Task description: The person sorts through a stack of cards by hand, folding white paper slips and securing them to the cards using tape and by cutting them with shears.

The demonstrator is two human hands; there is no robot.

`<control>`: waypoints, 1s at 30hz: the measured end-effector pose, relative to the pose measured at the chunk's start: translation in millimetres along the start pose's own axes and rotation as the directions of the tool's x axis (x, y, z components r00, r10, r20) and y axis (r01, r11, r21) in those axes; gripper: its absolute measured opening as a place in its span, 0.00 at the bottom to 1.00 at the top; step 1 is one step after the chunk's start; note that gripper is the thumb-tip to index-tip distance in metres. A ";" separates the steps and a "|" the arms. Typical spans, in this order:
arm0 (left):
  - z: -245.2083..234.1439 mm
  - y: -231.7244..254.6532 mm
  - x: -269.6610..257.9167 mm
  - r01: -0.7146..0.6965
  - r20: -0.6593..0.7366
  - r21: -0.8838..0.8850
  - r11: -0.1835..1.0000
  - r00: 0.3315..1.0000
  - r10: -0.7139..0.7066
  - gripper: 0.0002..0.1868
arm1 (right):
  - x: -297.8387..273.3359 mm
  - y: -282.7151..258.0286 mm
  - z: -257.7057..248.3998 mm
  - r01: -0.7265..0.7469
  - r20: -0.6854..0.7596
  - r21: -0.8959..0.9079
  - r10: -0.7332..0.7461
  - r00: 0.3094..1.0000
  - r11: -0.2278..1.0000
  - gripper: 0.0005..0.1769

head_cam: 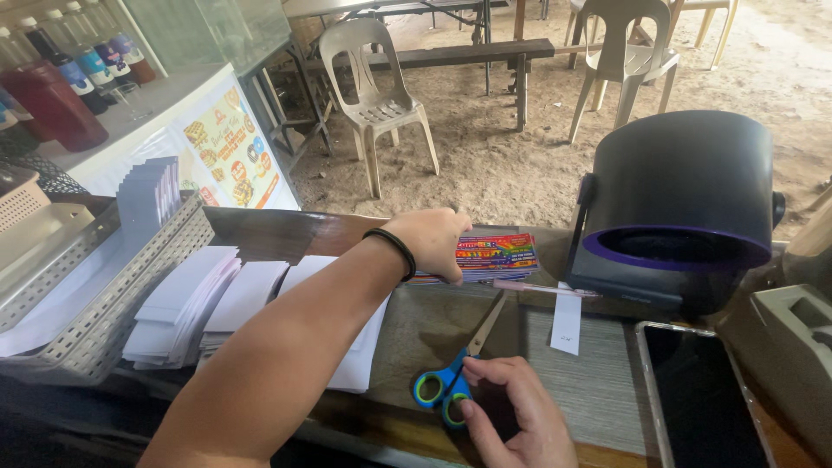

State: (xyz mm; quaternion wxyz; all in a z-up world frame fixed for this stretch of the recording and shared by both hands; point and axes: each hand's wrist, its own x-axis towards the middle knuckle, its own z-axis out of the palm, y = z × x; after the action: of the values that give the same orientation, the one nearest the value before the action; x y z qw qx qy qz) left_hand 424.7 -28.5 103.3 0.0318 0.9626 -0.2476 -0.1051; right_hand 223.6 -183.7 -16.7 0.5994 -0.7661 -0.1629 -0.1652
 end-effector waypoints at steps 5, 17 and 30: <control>0.7 7.7 8.5 0.023 0.059 0.121 0.992 0.998 -0.030 0.36 | 2.4 -1.0 -4.9 0.033 0.016 -0.003 -0.033 0.999 0.999 0.23; -8.9 8.8 12.3 0.041 0.105 0.083 0.996 0.993 -0.050 0.33 | 2.3 -5.7 -7.4 -0.030 0.036 0.008 0.030 0.999 1.000 0.22; -22.8 14.8 6.1 0.029 0.001 0.090 0.995 1.000 -0.029 0.30 | 2.2 0.3 -6.6 -0.017 0.040 0.050 0.015 0.999 0.999 0.23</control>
State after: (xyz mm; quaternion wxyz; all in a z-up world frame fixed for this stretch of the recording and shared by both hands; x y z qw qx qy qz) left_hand 427.9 -44.2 126.1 -0.0135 0.9664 -0.2382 -0.0952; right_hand 225.3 -190.1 -14.4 0.6165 -0.7552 -0.1726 -0.1408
